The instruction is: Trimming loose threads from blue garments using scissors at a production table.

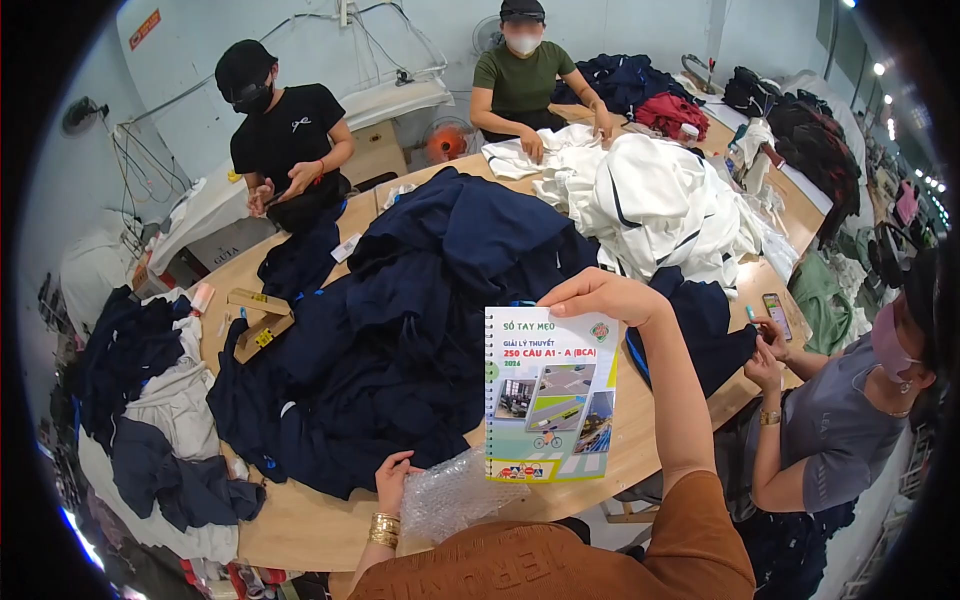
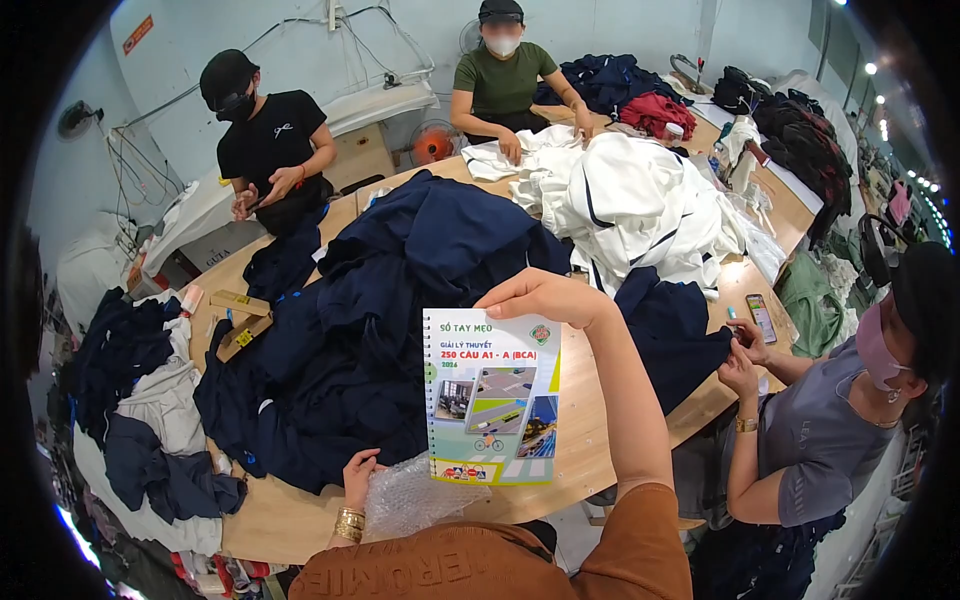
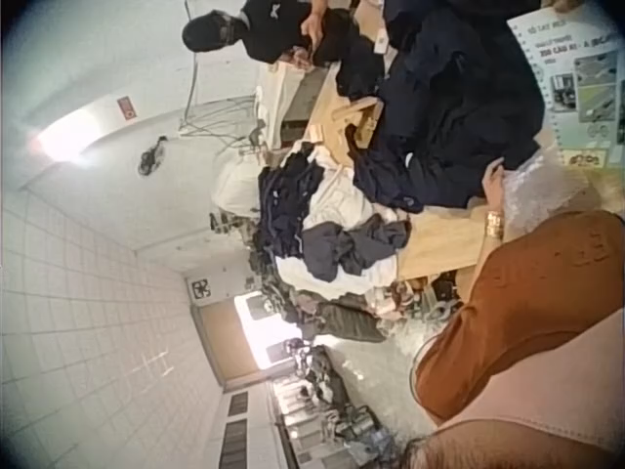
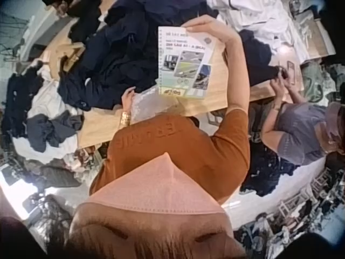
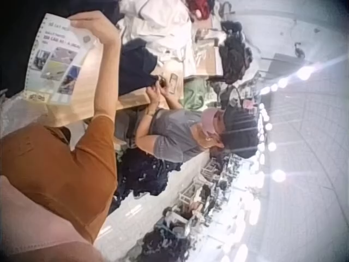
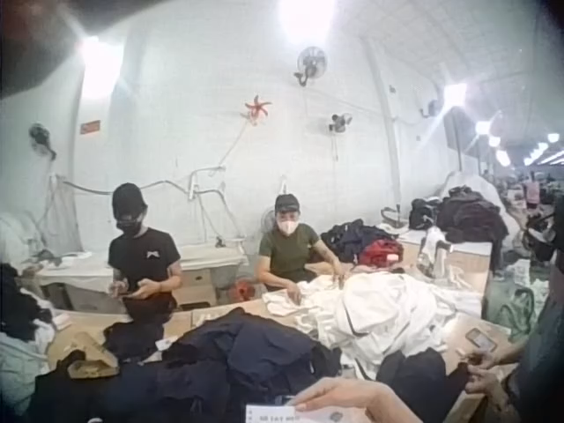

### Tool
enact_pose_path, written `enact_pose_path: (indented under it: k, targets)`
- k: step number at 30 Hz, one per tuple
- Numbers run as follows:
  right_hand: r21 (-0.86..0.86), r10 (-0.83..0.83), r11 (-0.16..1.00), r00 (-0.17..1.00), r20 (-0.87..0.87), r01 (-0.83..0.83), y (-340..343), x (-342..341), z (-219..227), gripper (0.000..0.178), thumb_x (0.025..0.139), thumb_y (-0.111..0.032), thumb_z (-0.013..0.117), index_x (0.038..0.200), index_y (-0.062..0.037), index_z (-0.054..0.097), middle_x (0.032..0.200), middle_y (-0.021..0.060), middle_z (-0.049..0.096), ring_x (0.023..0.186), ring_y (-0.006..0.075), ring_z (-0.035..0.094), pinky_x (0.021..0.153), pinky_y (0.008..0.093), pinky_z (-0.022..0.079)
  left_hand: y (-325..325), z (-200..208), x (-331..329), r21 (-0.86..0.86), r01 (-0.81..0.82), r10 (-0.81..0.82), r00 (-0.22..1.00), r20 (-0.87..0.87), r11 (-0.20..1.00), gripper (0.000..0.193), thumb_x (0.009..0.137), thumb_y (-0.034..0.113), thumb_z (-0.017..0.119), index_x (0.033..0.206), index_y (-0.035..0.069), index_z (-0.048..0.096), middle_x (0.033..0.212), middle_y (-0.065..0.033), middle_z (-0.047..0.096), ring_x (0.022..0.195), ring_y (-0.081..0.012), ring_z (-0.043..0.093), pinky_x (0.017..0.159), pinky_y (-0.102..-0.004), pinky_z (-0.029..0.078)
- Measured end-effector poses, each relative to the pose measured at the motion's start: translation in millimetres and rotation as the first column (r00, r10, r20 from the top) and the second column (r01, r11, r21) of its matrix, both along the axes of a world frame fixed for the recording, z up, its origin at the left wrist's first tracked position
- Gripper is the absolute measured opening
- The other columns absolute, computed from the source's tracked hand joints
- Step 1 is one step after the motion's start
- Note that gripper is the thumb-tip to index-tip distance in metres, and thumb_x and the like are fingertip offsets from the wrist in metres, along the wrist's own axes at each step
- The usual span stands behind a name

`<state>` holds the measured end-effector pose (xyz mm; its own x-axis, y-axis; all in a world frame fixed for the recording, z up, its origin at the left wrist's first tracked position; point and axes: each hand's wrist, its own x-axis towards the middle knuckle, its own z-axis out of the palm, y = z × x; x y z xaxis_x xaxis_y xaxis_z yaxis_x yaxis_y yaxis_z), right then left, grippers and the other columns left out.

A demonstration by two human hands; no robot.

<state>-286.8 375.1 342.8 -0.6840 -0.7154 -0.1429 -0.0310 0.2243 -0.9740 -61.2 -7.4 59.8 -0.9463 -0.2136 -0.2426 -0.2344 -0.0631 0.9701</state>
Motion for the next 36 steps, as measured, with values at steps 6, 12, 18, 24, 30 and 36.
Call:
enact_pose_path:
  k: [6, 12, 18, 24, 30, 36]
  targets:
    - [0.026, -0.008, 1.0, 1.0, 0.016, 0.008, 0.3, 2.2, 0.0, 0.028, 0.083, -0.018, 0.062, 0.106, -0.0038, 0.066, 0.095, 0.0054, 0.068, 0.083, 0.0093, 0.06, 0.073, 0.0214, 0.045, 5.0, 5.7, -0.7, -0.022, 0.0, 0.0, 1.0, -0.006, 1.0, 0.019, 0.09, 0.008, 0.051, 0.106, 0.002, 0.06, 0.078, -0.0138, 0.068, 0.069, -0.0136, 0.063, 0.065, -0.0215, 0.046]
    - [0.011, -0.007, 1.0, 1.0, 0.011, 0.007, -2.8, 3.2, 1.0, 0.026, 0.082, -0.016, 0.063, 0.104, -0.0023, 0.067, 0.094, 0.0063, 0.068, 0.081, 0.0097, 0.061, 0.072, 0.022, 0.046, 3.6, 6.6, 0.5, -0.038, -0.002, 0.002, 1.0, 0.003, 0.999, 0.019, 0.091, 0.009, 0.051, 0.105, 0.002, 0.06, 0.078, -0.0138, 0.068, 0.068, -0.0134, 0.062, 0.065, -0.0216, 0.046]
    - [-0.015, -0.005, 1.0, 1.0, 0.019, 0.005, -2.9, 3.4, -0.1, 0.025, 0.081, -0.014, 0.064, 0.103, -0.0011, 0.067, 0.092, 0.0068, 0.068, 0.078, 0.0099, 0.061, 0.07, 0.0221, 0.046, 3.1, 5.4, -0.3, -0.016, -0.002, 0.002, 1.0, 0.001, 1.0, 0.019, 0.091, 0.008, 0.051, 0.106, 0.002, 0.06, 0.078, -0.0139, 0.068, 0.068, -0.013, 0.062, 0.064, -0.0218, 0.046]
    - [0.01, 0.022, 1.0, 1.0, 0.022, -0.022, -2.1, 2.4, -1.6, 0.028, 0.082, -0.017, 0.063, 0.105, -0.0018, 0.066, 0.095, 0.0058, 0.068, 0.083, 0.0092, 0.06, 0.074, 0.0219, 0.045, 1.6, 1.0, -0.2, -0.003, -0.009, 0.009, 1.0, 0.005, 1.0, 0.018, 0.091, 0.008, 0.051, 0.106, 0.002, 0.06, 0.078, -0.0135, 0.068, 0.067, -0.0131, 0.062, 0.063, -0.0221, 0.046]
    - [0.015, 0.014, 1.0, 1.0, 0.011, -0.014, -1.5, 3.3, -0.9, 0.027, 0.082, -0.017, 0.063, 0.105, -0.0021, 0.066, 0.094, 0.0061, 0.068, 0.082, 0.0092, 0.06, 0.073, 0.0214, 0.045, 2.3, 2.3, -0.3, -0.023, -0.012, 0.012, 1.0, 0.004, 1.0, 0.019, 0.09, 0.008, 0.052, 0.106, 0.001, 0.06, 0.077, -0.0124, 0.067, 0.067, -0.0131, 0.061, 0.063, -0.0224, 0.046]
    - [0.009, 0.021, 1.0, 1.0, 0.015, -0.021, -0.8, 3.5, -1.2, 0.027, 0.082, -0.016, 0.063, 0.105, -0.0024, 0.066, 0.094, 0.0063, 0.068, 0.081, 0.0088, 0.06, 0.072, 0.0208, 0.045, 1.0, 0.8, -0.1, -0.013, -0.009, 0.009, 1.0, -0.005, 1.0, 0.019, 0.089, 0.008, 0.052, 0.106, 0.001, 0.06, 0.077, -0.0115, 0.067, 0.066, -0.0131, 0.061, 0.063, -0.0229, 0.047]
